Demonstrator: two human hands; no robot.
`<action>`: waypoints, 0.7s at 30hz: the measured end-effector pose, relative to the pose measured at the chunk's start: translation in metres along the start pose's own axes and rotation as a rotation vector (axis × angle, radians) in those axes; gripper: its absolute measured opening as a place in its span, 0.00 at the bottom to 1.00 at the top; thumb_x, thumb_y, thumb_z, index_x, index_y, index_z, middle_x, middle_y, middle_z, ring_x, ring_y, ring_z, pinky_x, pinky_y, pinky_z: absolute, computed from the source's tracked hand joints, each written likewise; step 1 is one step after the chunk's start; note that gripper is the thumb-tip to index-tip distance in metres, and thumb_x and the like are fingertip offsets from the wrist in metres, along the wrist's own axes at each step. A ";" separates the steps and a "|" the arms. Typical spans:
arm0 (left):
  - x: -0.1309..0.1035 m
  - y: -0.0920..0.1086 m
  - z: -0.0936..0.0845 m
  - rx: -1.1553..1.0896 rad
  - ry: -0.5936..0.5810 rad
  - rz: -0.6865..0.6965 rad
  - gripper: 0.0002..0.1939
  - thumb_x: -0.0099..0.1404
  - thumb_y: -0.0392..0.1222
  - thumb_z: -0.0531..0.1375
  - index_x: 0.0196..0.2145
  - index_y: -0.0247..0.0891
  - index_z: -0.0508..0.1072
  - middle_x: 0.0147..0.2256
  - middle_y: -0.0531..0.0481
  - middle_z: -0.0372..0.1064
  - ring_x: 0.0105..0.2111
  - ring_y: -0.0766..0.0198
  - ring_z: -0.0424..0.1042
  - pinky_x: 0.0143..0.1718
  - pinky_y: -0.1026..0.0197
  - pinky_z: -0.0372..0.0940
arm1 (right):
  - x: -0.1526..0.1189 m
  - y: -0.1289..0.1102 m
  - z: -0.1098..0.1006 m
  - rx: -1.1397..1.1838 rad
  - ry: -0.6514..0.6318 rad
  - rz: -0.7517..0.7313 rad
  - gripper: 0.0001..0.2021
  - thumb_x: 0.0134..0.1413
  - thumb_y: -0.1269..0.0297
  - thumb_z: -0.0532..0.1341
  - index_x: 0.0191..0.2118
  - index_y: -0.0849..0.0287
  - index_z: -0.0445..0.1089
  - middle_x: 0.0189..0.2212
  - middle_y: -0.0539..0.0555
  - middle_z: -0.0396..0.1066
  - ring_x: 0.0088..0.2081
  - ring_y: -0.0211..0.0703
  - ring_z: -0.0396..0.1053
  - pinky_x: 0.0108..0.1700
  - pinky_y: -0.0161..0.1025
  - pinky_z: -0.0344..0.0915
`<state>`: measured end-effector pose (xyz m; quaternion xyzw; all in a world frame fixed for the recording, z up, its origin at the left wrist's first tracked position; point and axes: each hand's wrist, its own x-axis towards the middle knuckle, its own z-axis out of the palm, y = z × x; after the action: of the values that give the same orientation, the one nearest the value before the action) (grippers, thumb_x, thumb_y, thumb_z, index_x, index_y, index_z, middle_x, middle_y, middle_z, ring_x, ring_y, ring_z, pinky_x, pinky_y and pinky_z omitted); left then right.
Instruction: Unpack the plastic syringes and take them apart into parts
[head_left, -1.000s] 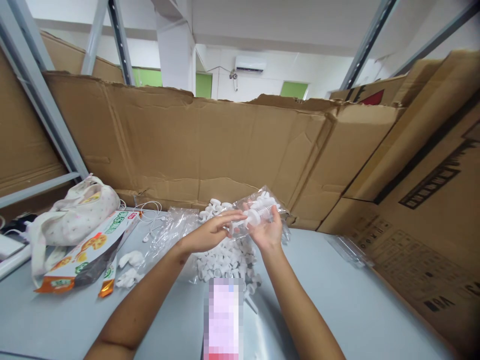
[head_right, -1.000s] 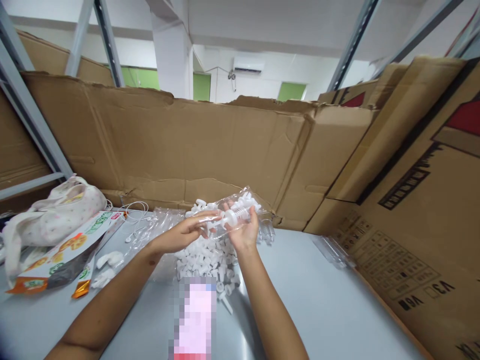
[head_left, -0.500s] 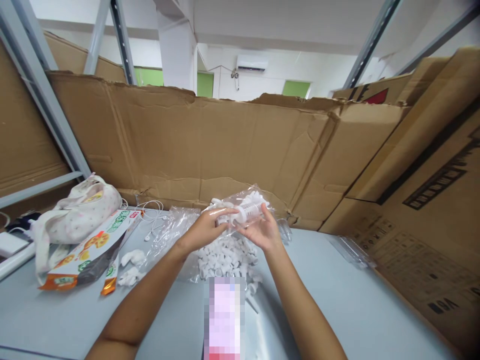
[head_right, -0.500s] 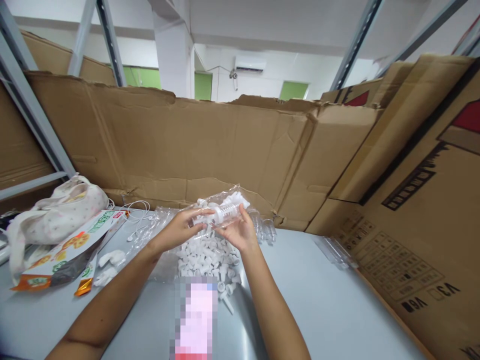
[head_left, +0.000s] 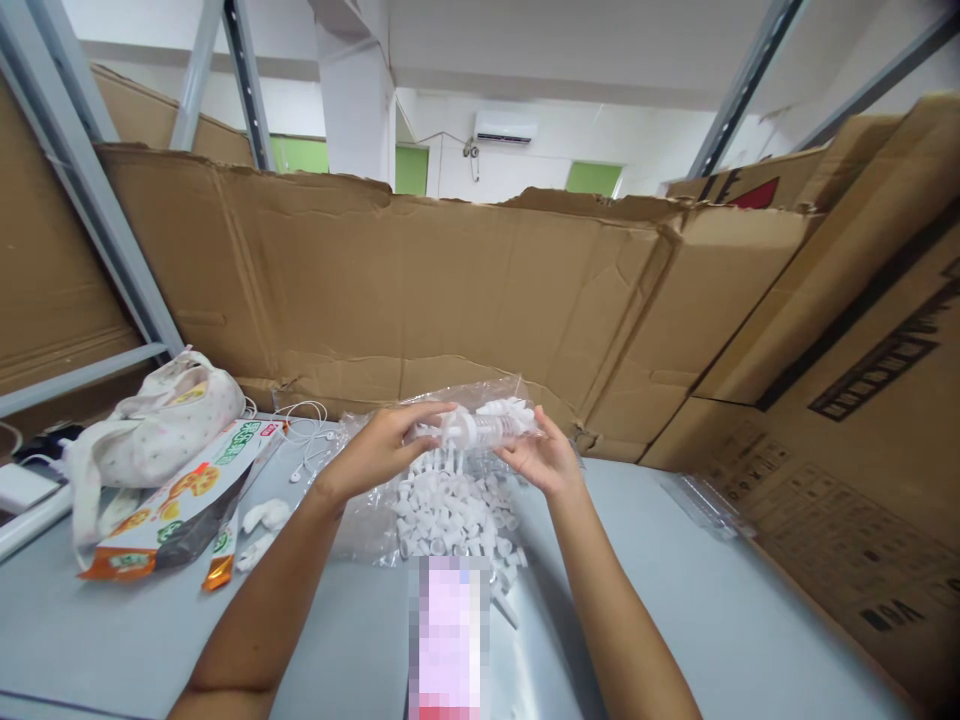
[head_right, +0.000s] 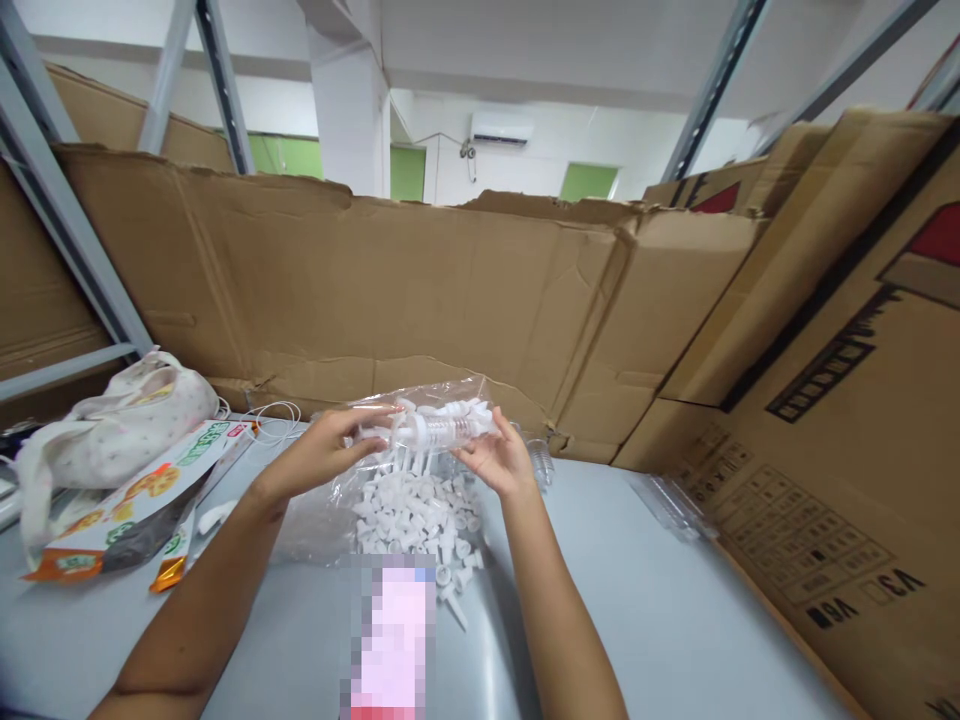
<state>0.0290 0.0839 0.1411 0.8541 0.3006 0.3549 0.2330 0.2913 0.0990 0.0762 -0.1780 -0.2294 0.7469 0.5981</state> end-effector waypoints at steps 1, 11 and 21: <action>-0.001 0.000 -0.001 -0.006 0.016 -0.006 0.18 0.63 0.38 0.56 0.51 0.48 0.68 0.52 0.51 0.67 0.47 0.61 0.68 0.45 0.60 0.64 | 0.000 -0.002 -0.001 0.004 0.009 -0.009 0.16 0.62 0.58 0.46 0.41 0.62 0.67 0.33 0.59 0.77 0.36 0.49 0.75 0.36 0.49 0.71; -0.003 0.000 -0.011 -0.160 0.200 -0.052 0.13 0.63 0.42 0.57 0.46 0.42 0.71 0.45 0.48 0.73 0.45 0.61 0.71 0.43 0.59 0.66 | 0.000 -0.016 -0.013 0.091 0.132 -0.181 0.12 0.58 0.56 0.53 0.33 0.58 0.68 0.30 0.54 0.77 0.38 0.46 0.74 0.42 0.48 0.71; -0.031 0.007 -0.040 -0.035 0.443 -0.113 0.15 0.61 0.45 0.59 0.44 0.39 0.74 0.42 0.47 0.74 0.41 0.60 0.73 0.43 0.58 0.68 | -0.015 -0.045 -0.022 0.114 0.274 -0.323 0.15 0.60 0.59 0.50 0.45 0.62 0.67 0.39 0.59 0.76 0.47 0.50 0.71 0.41 0.49 0.72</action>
<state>-0.0166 0.0652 0.1562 0.7331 0.3855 0.5251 0.1956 0.3431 0.0955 0.0827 -0.2046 -0.1290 0.6222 0.7446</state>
